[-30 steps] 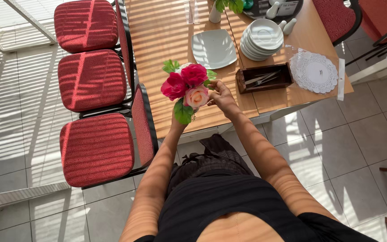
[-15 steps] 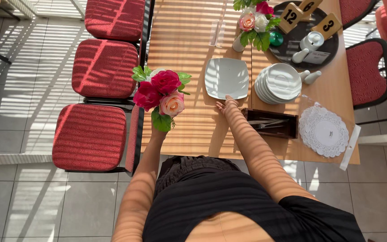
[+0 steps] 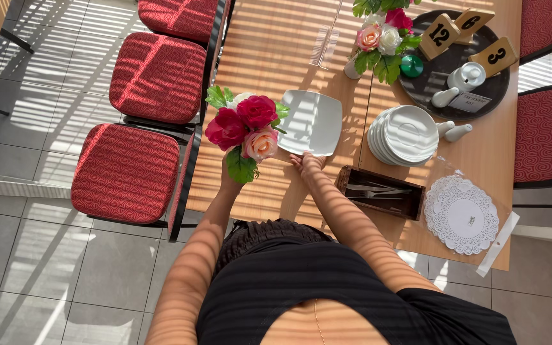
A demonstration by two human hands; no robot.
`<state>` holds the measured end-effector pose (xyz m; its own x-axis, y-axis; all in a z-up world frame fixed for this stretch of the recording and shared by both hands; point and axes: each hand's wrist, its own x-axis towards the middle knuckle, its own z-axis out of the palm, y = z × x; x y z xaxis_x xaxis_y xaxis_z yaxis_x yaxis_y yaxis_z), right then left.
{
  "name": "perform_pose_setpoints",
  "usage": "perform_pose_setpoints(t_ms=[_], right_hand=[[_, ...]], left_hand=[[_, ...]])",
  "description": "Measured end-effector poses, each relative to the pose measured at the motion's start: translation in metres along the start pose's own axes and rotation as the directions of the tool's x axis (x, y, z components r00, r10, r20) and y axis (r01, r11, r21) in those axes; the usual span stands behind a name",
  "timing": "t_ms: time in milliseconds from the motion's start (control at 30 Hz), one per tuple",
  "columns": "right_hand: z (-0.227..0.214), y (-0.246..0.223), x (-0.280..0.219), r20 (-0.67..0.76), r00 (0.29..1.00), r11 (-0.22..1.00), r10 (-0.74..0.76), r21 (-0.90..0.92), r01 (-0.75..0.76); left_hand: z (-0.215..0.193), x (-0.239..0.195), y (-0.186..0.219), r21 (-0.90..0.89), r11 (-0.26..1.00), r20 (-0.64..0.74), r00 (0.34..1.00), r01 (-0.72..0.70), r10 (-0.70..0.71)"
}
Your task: The person places paper doilies, coasters, salt and pepper shakers, table numbers, menus, flowers, and glasses onto various tables in a restaurant.
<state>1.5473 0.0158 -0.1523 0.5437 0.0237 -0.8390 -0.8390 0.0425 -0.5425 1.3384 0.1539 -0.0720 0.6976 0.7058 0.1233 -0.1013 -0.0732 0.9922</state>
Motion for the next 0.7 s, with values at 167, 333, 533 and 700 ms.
perform_pose_setpoints(t_ms=[167, 333, 533, 700], right_hand=[[-0.003, 0.047, -0.014, 0.150, 0.988, 0.997, 0.029, -0.078, -0.017], [-0.028, 0.042, -0.020, 0.325, 0.922, 0.944, 0.210, -0.312, -0.105], [-0.038, -0.005, -0.104, 0.699, 0.683, 0.669, -0.210, -0.407, 0.622], [-0.025, -0.031, -0.130, 0.884, 0.226, 0.306, -0.410, -0.100, 0.947]], left_hand=[[0.011, -0.001, 0.011, 0.123, 0.976, 0.096, 0.981, -0.181, 0.169], [0.028, 0.002, 0.013, 0.049, 0.995, 0.065, 0.994, -0.089, 0.086], [0.042, 0.006, -0.001, 0.080, 0.993, 0.106, 0.991, -0.086, 0.078], [0.063, 0.011, -0.011, 0.032, 0.999, 0.143, 0.989, -0.041, 0.036]])
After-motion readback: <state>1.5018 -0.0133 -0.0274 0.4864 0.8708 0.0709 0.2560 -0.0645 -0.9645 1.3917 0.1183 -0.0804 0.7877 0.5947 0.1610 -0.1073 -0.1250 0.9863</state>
